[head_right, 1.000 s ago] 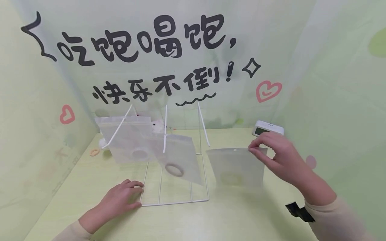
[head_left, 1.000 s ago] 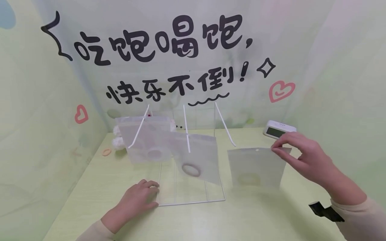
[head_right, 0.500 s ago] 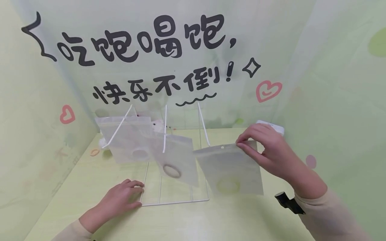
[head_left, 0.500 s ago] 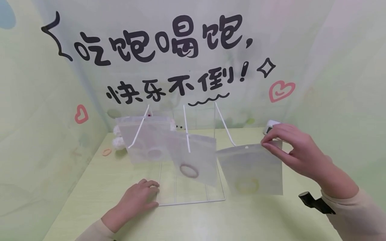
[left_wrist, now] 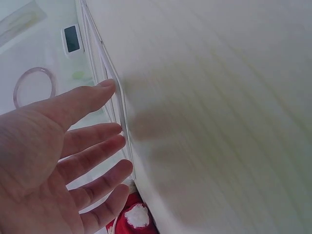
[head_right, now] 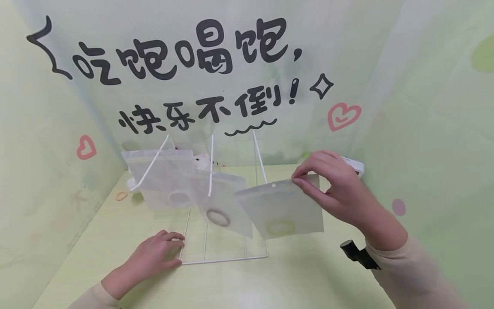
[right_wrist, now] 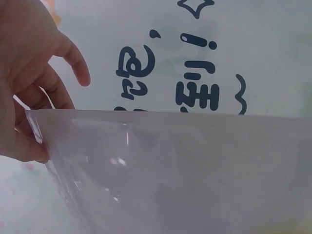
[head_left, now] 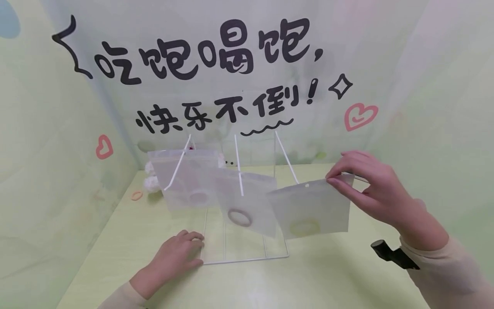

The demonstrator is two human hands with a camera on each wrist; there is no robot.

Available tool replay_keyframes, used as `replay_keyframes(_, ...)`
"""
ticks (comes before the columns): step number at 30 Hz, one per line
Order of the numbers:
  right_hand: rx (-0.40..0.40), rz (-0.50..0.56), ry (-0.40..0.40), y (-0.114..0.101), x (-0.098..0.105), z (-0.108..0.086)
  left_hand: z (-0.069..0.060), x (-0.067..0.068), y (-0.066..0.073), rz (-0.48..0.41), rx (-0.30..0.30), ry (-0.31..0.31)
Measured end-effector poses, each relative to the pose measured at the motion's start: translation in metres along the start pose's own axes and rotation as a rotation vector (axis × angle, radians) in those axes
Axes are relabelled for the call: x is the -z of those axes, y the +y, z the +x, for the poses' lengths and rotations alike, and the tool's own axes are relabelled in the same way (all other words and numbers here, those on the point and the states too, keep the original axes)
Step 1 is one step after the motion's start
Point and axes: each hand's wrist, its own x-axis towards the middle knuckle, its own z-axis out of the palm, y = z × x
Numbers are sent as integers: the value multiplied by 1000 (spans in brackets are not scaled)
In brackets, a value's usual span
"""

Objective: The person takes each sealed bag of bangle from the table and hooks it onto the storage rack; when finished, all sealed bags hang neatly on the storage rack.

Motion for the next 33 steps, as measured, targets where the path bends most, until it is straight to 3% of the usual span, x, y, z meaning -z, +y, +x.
replay_keyframes(22,-50,-43,-54,31,-16,-7,0,2,2,-19,-8,15)
replay_keyframes(33,-103,-136,-50,47,-25,-4,0,2,1,-17,-17,23)
